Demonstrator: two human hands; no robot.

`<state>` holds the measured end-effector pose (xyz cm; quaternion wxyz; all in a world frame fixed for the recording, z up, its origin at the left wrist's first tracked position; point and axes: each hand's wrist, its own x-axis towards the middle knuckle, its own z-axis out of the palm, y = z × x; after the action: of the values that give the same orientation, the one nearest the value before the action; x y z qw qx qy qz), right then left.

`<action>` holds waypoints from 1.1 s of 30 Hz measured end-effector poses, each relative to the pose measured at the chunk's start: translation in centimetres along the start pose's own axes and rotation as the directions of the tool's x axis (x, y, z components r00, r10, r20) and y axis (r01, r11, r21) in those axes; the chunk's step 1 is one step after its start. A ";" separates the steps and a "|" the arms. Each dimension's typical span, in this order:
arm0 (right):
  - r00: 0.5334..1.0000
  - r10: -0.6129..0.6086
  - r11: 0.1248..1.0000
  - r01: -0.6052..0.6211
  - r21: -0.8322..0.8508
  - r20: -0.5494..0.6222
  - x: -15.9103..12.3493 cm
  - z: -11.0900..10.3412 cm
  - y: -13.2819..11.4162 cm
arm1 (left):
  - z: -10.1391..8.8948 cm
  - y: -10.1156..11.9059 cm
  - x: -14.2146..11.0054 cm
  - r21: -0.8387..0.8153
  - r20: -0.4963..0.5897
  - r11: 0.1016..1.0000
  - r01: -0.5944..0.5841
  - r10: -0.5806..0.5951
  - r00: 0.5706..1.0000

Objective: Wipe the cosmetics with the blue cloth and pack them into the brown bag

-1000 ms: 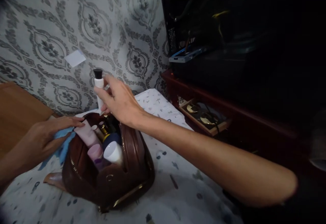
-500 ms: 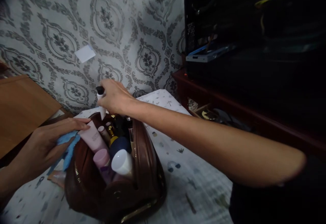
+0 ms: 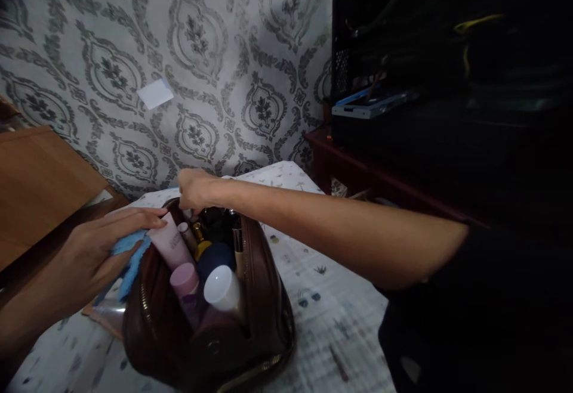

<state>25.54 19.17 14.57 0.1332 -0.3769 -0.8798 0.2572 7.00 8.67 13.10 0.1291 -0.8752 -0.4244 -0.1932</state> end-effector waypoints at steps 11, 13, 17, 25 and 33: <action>1.000 0.011 0.968 -0.007 0.251 -0.015 0.8 0.7 0.3 | 0.3 -0.2 -0.2 0.014 0.001 1.000 0.000 0.000 1.000; 0.998 0.017 0.948 0.001 0.318 -0.054 0.7 0.5 0.3 | 0.2 0.0 0.0 0.025 0.037 1.000 0.020 -0.021 0.999; 0.992 0.049 0.902 0.005 0.432 -0.115 -0.1 -0.1 0.1 | -0.3 0.9 0.8 0.025 0.103 0.998 0.062 -0.064 0.993; 0.972 0.045 0.859 0.080 0.506 -0.230 -4.5 -1.3 0.2 | -1.5 2.4 1.0 -0.021 0.069 0.994 0.105 -0.103 0.992; 0.951 0.104 0.769 0.108 0.630 -0.290 -10.9 -0.9 -0.3 | -1.2 2.4 -4.8 -0.102 0.022 0.956 0.274 -0.273 0.962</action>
<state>33.16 11.37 15.04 0.3890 -0.3434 -0.7082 0.4788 5.94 3.42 11.86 0.0537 -0.8143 -0.5313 -0.2275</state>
